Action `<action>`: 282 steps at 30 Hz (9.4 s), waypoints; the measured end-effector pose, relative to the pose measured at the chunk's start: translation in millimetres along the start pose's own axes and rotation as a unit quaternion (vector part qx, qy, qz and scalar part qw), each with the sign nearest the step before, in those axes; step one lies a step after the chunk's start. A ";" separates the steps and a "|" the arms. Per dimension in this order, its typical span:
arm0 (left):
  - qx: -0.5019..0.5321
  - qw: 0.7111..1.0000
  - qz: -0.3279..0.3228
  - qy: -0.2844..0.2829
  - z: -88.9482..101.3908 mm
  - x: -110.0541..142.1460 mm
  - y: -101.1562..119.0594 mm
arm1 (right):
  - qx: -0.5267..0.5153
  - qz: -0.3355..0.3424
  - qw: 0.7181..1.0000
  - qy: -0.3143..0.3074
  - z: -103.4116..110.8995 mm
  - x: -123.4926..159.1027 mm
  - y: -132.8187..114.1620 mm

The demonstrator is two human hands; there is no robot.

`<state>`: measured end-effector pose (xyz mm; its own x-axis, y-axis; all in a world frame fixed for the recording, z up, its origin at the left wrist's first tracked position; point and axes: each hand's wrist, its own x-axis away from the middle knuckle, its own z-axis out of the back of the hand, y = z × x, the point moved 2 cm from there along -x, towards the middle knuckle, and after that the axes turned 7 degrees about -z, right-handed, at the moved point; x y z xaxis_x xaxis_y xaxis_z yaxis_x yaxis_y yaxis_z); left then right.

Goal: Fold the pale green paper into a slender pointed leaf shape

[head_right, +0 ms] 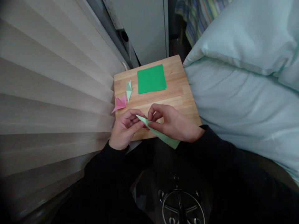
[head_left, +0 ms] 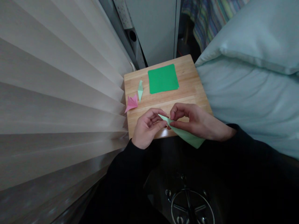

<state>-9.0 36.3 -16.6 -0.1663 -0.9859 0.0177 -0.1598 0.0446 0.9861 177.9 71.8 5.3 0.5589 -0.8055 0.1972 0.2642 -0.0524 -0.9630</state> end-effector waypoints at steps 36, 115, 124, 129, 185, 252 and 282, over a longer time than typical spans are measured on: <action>-0.070 0.996 0.054 -0.011 7.6 -5.9 -6.5 | 0.088 -0.047 0.995 -0.007 4.1 -1.7 9.0; 0.091 0.984 0.029 0.150 -11.3 -6.6 -20.2 | 0.167 0.086 0.967 0.172 -7.8 6.6 4.9; 0.121 0.971 0.031 0.203 -7.0 -8.3 -14.6 | 0.154 0.076 0.970 0.170 -8.9 7.0 2.8; 0.109 0.975 0.023 0.193 -3.1 -8.1 -11.1 | 0.122 0.049 0.977 0.166 -9.5 7.1 3.0; 0.010 0.998 0.003 0.063 -6.2 -14.9 -13.8 | -0.003 0.008 0.997 0.083 -17.9 1.8 17.3; -0.045 0.993 0.007 -0.105 0.5 -9.1 8.4 | 0.035 -0.043 0.998 -0.027 -0.4 7.4 6.2; 0.036 0.999 -0.018 0.004 1.2 -10.0 -6.1 | 0.040 -0.002 0.997 0.062 1.3 9.1 -1.2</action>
<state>-7.6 46.1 -22.9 -0.1508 -0.9884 -0.0168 -0.2363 0.0195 0.9715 183.7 65.3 8.5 0.4577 -0.8722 0.1726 0.3319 -0.0124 -0.9432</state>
